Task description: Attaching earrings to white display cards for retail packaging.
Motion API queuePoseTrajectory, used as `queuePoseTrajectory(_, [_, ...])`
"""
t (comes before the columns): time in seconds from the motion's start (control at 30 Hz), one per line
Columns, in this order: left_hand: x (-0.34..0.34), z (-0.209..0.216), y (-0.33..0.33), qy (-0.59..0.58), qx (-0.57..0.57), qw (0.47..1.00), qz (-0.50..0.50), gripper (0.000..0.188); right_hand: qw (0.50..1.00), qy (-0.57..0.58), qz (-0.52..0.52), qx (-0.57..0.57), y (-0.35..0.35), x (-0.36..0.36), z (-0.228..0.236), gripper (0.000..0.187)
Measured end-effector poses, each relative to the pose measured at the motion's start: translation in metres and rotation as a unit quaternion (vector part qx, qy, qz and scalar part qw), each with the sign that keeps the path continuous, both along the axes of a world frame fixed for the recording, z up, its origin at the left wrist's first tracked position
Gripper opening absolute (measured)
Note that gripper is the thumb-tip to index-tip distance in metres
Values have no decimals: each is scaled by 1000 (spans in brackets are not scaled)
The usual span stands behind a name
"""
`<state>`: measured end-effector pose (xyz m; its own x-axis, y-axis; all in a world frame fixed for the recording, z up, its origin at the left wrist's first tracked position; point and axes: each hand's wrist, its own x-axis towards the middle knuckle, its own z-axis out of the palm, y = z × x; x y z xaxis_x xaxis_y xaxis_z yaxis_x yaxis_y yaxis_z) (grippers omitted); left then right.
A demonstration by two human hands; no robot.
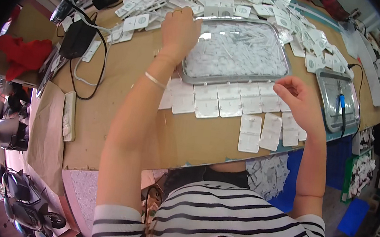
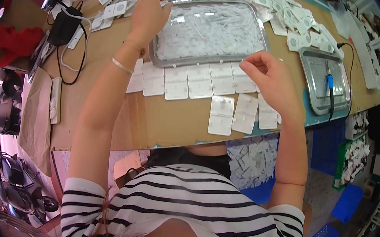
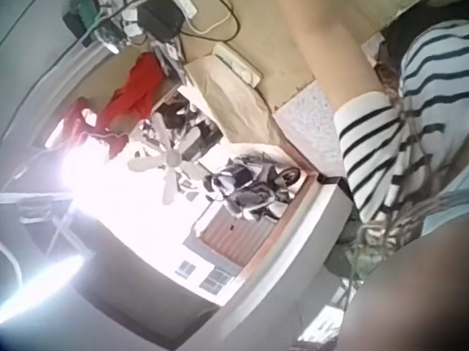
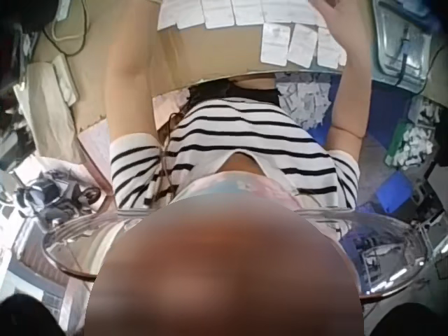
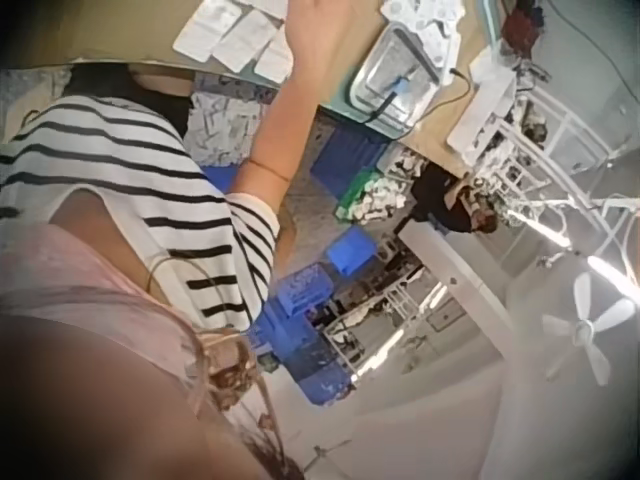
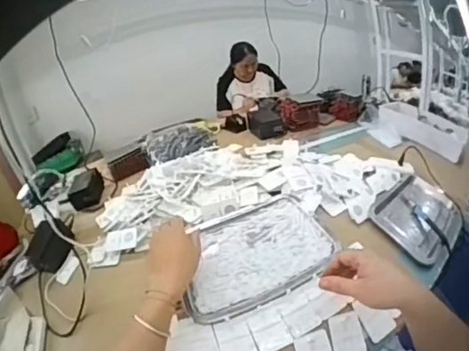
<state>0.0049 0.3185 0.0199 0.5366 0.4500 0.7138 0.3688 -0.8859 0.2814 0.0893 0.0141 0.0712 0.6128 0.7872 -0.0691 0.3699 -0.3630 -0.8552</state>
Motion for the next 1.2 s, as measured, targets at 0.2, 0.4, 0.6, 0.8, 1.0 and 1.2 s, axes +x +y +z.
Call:
queuePoseTrajectory(0.2, [56, 22, 32, 180, -110, 970, 118, 61, 998, -54, 13, -31, 29, -1, 18, 20])
queuePoseTrajectory(0.4, [61, 5, 92, 146, -281, 945, 84, 42, 997, -69, 29, -37, 58, 13, 15, 21])
queuePoseTrajectory(0.6, [32, 34, 107, 109, -206, 971, -54, 32, 983, -151, 27, -97, 99, 50, -15, 19])
queuePoseTrajectory(0.8, [-33, 77, 82, -61, 89, 994, -6, 23, 955, -237, 35, -175, 123, 54, -37, 15])
queuePoseTrajectory(1.0, [-84, 60, -7, -272, -628, 678, -268, 35, 990, -141, -22, -19, 112, 43, -28, 18])
queuePoseTrajectory(1.2, [-100, 11, -65, -213, -734, 592, -255, 31, 972, 126, 87, 178, 97, -10, 2, 19])
